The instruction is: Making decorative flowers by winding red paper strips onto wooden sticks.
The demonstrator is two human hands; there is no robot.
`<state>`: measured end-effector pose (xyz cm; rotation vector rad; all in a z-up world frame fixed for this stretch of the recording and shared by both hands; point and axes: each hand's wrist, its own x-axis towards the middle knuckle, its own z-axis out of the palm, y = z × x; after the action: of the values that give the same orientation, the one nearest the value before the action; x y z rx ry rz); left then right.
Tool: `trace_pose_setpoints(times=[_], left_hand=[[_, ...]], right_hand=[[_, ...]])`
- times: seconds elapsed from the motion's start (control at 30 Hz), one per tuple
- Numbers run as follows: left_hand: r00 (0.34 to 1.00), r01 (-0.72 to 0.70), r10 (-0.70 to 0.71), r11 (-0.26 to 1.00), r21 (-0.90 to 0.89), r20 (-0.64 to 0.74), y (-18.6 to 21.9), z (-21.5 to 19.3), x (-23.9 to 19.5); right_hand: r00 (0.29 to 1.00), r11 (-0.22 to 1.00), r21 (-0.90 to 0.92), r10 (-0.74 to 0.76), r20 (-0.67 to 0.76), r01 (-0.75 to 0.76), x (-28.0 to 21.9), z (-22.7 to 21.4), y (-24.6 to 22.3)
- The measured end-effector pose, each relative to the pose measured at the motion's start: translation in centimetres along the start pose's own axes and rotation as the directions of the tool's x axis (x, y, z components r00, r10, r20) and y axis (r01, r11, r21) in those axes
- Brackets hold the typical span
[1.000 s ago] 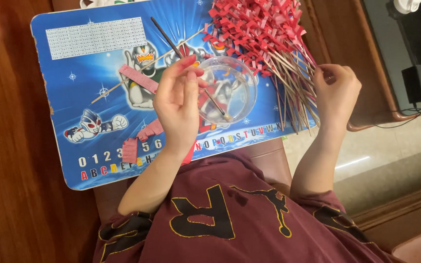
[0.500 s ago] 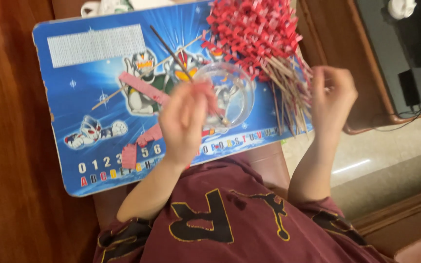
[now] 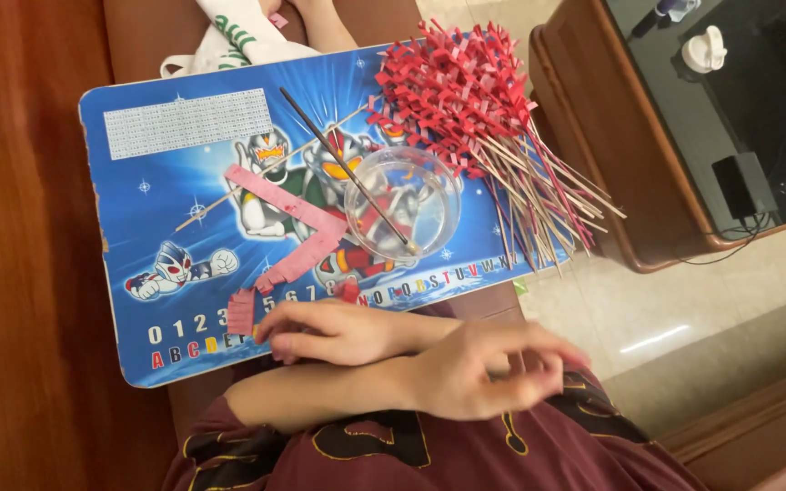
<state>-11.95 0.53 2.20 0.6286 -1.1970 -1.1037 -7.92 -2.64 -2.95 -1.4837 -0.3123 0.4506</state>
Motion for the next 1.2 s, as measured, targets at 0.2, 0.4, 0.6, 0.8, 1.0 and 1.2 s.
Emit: trace_pose_setpoints(times=[0.2, 0.4, 0.6, 0.8, 1.0, 1.2], left_hand=[[0.985, -0.105, 0.114, 0.992, 0.071, -0.129, 0.2, -0.3, 0.2], [0.975, -0.111, 0.13, 0.987, 0.114, -0.178, 0.4, -0.1, 0.0], [0.979, -0.084, 0.106, 0.988, 0.126, -0.176, 0.5, 0.1, -0.4], [0.978, -0.068, 0.09, 0.99, 0.121, -0.189, 0.5, -0.4, -0.3], [0.974, -0.094, 0.116, 0.988, 0.121, -0.192, -0.1, -0.4, -0.2], [0.98, -0.056, 0.093, 0.977, 0.205, -0.177, 0.8, -0.4, -0.4]], right_hand=[[0.999, 0.966, -0.259, 0.01, -0.041, -0.02, -0.3, 0.2, -2.7], [0.987, 0.941, -0.315, -0.15, -0.061, 0.123, 0.0, 0.8, -0.9], [0.991, 0.924, -0.383, -0.066, -0.114, 0.017, -1.2, 0.7, -3.4], [0.997, 0.945, -0.328, -0.019, -0.074, -0.006, -1.1, -0.1, -4.6], [0.992, 0.933, -0.339, -0.126, -0.004, 0.118, -1.1, 0.0, -3.3], [0.998, 0.924, -0.382, -0.029, -0.06, 0.004, -1.4, -0.3, -3.6]])
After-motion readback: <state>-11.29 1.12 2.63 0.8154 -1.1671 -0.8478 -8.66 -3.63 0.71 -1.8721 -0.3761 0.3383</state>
